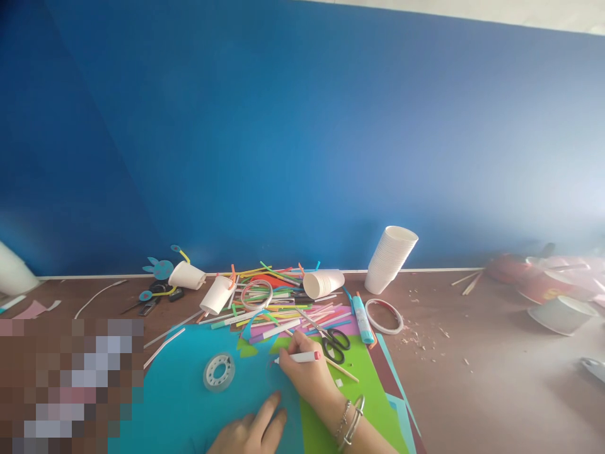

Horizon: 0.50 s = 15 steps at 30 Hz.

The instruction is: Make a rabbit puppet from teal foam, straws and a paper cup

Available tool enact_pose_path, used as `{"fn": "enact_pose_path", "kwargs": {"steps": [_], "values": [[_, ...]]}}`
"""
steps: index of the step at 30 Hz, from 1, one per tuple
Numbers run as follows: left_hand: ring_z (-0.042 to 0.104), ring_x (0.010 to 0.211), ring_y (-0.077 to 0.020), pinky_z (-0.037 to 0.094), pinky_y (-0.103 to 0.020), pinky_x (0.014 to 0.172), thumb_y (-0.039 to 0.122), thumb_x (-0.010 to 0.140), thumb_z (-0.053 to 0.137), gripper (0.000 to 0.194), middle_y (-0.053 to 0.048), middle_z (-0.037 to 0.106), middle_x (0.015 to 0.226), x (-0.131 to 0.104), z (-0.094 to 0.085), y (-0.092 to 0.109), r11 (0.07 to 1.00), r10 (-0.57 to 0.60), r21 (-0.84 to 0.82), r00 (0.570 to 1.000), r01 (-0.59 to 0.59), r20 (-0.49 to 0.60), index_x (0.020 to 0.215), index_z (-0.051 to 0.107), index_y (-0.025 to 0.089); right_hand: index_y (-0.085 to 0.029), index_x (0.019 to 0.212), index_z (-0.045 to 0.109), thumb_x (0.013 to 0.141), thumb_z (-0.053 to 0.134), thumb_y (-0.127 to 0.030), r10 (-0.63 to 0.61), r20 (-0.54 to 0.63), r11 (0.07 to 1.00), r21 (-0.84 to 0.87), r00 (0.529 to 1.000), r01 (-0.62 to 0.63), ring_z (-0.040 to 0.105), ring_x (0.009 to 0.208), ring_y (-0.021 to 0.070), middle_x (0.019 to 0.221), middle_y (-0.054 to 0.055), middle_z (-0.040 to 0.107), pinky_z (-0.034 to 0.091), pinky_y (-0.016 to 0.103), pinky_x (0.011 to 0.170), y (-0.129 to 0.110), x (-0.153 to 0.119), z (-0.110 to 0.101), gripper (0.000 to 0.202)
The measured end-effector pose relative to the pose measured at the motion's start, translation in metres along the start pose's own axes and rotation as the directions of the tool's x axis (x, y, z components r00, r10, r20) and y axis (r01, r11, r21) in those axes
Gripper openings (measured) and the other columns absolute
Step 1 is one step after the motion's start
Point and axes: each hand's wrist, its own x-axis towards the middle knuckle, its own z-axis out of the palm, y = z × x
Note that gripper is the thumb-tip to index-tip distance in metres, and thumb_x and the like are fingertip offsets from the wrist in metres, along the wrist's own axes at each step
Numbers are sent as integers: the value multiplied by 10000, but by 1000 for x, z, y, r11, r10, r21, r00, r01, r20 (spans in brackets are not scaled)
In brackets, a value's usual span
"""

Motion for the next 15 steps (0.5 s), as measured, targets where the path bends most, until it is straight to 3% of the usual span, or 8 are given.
{"fn": "enact_pose_path", "kwargs": {"steps": [15], "values": [[637, 483, -117, 496, -183, 372, 127, 868, 470, 273, -69, 686, 1110, 0, -4, 0, 999, 1, 51, 999, 1, -32, 1063, 640, 217, -228, 547, 339, 665, 484, -186, -11, -10, 999, -34, 1000, 10, 347, 467, 99, 470, -82, 343, 276, 220, 451, 3, 1, 0, 192]]}}
